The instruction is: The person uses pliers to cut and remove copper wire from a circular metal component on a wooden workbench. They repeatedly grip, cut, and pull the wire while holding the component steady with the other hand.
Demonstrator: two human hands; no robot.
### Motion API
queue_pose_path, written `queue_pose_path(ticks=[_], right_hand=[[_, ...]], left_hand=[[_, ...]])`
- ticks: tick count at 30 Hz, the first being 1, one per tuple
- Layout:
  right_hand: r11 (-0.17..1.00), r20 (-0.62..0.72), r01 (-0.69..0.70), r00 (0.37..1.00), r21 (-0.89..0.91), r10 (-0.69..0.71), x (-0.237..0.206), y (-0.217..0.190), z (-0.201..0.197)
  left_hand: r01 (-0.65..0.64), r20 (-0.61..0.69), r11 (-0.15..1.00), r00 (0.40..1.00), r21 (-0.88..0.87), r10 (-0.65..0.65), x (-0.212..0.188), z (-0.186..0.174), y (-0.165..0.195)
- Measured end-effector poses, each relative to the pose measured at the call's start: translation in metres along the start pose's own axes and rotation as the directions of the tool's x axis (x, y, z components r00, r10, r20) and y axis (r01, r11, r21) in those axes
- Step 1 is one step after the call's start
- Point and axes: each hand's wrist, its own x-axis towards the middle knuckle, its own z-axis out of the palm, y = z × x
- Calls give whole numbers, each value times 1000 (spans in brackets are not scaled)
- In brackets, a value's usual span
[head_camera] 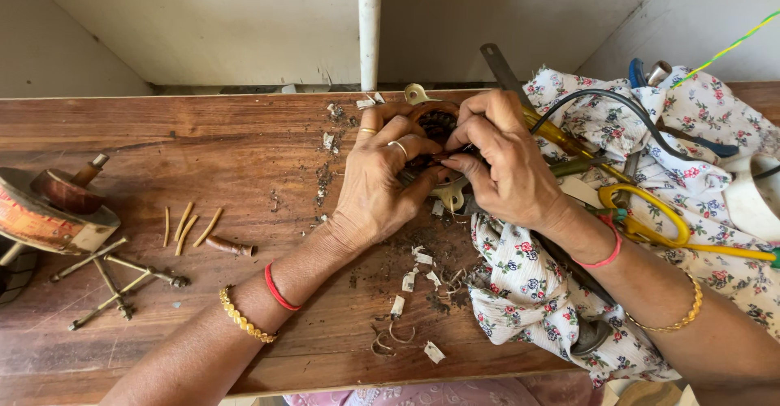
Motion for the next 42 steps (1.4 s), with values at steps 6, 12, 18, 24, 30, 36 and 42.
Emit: queue_pose_path(ticks=[6,12,18,24,30,36,42], right_hand=[[999,-54,-14,998,34,16,0,-2,1],[994,-106,-98,989,41,101,-1,-11,5],[977,-136,-170,973,126,187,-2,-8,10],[970,-55,-174,981,171,186,1,5,8],[919,227,-115,973,377,29,11,20,-42],[995,387,68,921,-69,-36,-11,18,-71],[956,656,-82,711,-281,254,-16,14,-76]], left_hand=[[20,40,1000,999,-5,-20,5,-2,2],[32,8,996,999,-85,-32,8,-1,3],[87,9,995,996,-41,-87,7,4,1],[40,-4,998,999,-51,-40,5,9,-4],[-9,-4,988,1000,-157,9,1,5,-11],[-1,-18,988,1000,-155,-2,-2,7,-10],[-15,-88,994,996,-106,6,-5,13,-4]])
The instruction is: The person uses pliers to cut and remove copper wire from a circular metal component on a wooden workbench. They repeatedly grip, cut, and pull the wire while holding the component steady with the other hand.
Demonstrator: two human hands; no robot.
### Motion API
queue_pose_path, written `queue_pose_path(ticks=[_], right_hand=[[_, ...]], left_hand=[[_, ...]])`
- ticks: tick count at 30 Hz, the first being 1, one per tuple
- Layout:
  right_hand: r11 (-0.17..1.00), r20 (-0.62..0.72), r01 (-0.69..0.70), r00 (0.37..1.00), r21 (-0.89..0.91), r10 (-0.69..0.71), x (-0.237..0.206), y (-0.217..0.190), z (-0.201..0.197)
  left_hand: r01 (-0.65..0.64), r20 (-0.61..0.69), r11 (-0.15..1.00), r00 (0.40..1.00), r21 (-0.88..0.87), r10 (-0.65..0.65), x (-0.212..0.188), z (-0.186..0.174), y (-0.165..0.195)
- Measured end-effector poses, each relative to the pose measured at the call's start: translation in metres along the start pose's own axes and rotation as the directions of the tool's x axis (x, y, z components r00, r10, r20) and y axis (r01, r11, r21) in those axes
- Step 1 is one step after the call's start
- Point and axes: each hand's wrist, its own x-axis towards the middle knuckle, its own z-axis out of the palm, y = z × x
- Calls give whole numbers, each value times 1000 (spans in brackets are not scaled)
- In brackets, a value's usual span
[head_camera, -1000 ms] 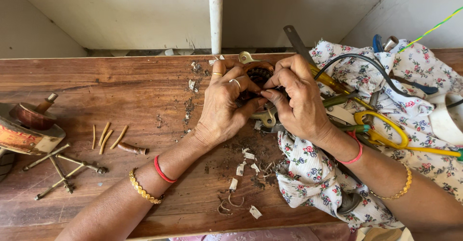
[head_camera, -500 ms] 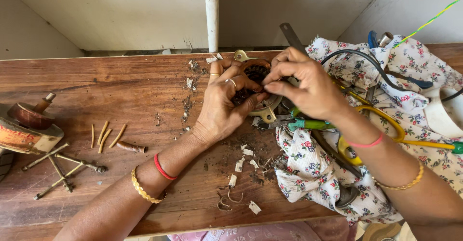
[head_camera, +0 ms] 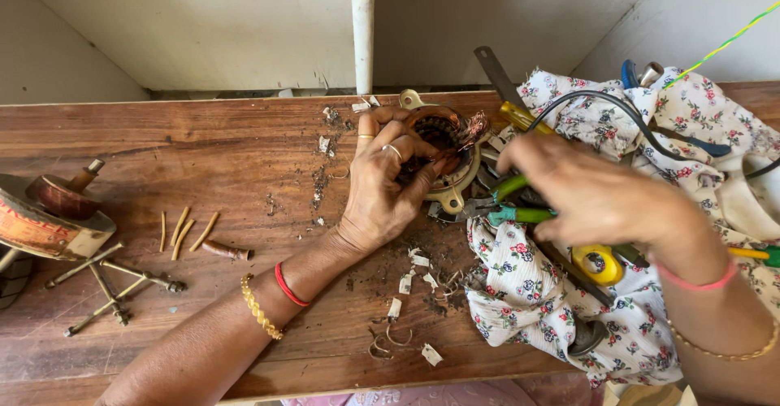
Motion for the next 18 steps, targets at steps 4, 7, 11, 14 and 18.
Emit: queue_pose_path(ticks=[4,7,11,14,18], right_hand=[[986,-35,-63,998,-156,58,6,-20,18],[990,21,-136,990,-47,137,7,-25,12],[913,229,-406,892,24,391,7,-22,-10],[957,16,-210,977,200,211,2,-11,-21],[982,132,-145,983,118,130,-5,5,-12]], left_hand=[[6,-10,1000,1000,29,-5,1,-2,1],[55,1,996,998,64,-55,3,-8,-1],[23,2,997,1000,75,-23,5,-14,-4],[18,10,998,1000,59,-19,5,-16,-5],[12,-2,999,1000,30,-12,5,-14,-5]])
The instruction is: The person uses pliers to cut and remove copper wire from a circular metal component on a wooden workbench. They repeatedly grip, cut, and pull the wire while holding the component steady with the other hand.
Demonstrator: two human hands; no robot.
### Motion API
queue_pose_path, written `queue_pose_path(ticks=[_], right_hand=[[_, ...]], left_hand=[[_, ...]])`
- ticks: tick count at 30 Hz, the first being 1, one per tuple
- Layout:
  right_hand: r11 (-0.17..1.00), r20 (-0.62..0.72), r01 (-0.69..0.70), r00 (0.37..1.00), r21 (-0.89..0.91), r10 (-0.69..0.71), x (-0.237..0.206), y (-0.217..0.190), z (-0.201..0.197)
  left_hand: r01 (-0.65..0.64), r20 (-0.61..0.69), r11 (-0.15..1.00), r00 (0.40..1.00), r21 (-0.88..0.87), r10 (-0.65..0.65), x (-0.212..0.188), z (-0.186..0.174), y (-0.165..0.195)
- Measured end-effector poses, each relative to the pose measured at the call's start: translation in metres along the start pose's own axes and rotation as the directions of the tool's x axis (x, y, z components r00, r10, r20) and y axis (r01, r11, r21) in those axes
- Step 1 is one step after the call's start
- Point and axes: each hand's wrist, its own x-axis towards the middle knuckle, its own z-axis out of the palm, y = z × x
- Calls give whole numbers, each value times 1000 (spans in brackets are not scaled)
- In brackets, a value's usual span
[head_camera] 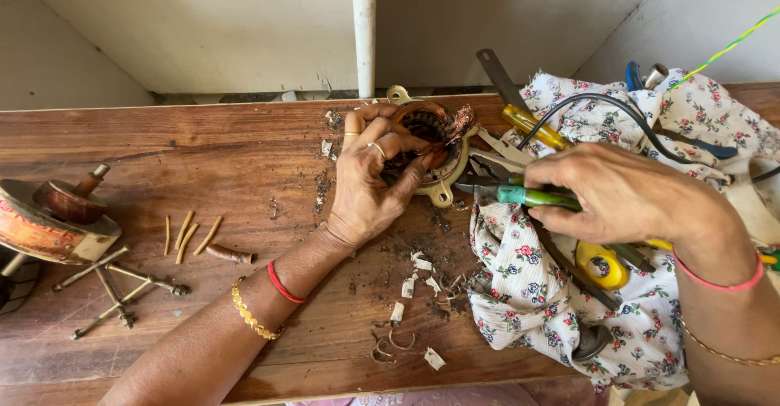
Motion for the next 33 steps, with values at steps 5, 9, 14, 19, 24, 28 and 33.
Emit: queue_pose_path(ticks=[5,9,14,19,24,28,33], right_hand=[[958,277,-228,923,-171,269,-11,31,-8],[788,33,173,971,591,-238,-25,49,-22],[457,-10,195,927,868,-376,-11,31,9],[461,155,-88,982,883,-111,2,10,17],[358,111,-26,969,933,-220,0,6,16],[460,100,6,973,888,-207,-4,11,14],[506,191,-111,975,856,-110,-5,11,9]], left_hand=[[22,-22,1000,1000,-4,-22,-3,5,1],[28,-51,1000,998,-8,-28,-4,8,0],[39,-48,999,998,-35,-41,-5,9,-1],[21,-66,999,998,-27,-23,-4,10,0],[32,-59,999,998,-22,-33,-5,10,-1],[28,-57,999,998,-22,-30,-5,9,-1],[34,-57,999,998,-21,-35,-5,9,0]])
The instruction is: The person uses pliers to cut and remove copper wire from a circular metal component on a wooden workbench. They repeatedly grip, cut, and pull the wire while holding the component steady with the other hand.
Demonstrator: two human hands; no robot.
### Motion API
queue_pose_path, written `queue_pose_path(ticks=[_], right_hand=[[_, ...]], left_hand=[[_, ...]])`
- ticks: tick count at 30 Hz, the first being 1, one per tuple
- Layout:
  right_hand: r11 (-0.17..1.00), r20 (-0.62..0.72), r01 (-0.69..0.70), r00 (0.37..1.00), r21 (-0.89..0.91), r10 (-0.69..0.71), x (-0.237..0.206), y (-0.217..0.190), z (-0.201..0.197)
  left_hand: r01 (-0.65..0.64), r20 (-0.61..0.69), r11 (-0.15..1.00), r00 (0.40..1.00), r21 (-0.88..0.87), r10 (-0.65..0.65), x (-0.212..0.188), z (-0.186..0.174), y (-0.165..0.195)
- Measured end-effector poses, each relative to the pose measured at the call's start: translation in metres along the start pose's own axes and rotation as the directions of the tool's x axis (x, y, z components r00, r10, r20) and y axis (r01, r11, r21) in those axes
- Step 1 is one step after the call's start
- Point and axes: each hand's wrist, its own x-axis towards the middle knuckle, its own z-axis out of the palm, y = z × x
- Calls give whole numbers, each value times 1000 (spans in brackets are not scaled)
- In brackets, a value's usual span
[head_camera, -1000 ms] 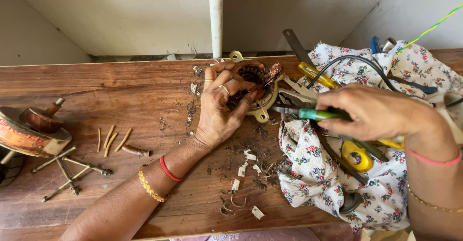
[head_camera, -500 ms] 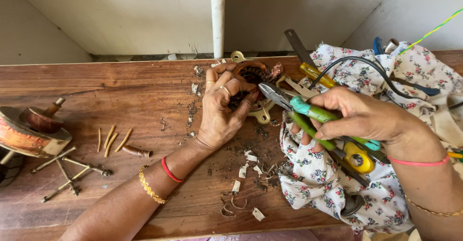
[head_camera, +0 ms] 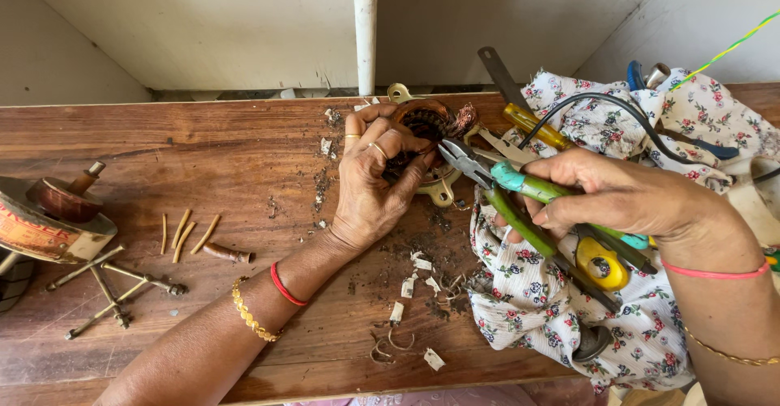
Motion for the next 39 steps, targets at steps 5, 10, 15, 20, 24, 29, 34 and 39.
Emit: queue_pose_path(ticks=[5,10,15,20,24,29,34,39], right_hand=[[1000,20,6,1000,-18,-6,4,2,1],[1000,11,12,1000,-8,-12,4,8,-2],[999,-6,35,999,-33,-36,3,9,-3],[999,7,44,999,-18,-44,4,8,-3],[999,22,22,999,43,-23,4,5,-1],[995,-45,-91,995,37,92,6,-2,4],[998,-62,-55,997,-16,54,5,-3,8],[998,-37,-33,999,57,35,5,-3,11]], left_hand=[[2,-5,1000,1000,13,-2,0,0,0],[3,-5,1000,1000,15,-3,-1,1,0],[26,6,1000,1000,-6,-26,-1,2,-1],[8,3,1000,1000,2,-8,0,0,1],[-2,1,1000,1000,8,2,0,-1,1],[-9,-13,1000,1000,12,9,0,1,0],[-31,-29,999,999,29,32,-1,3,1],[-86,-27,996,996,25,87,-2,5,4]])
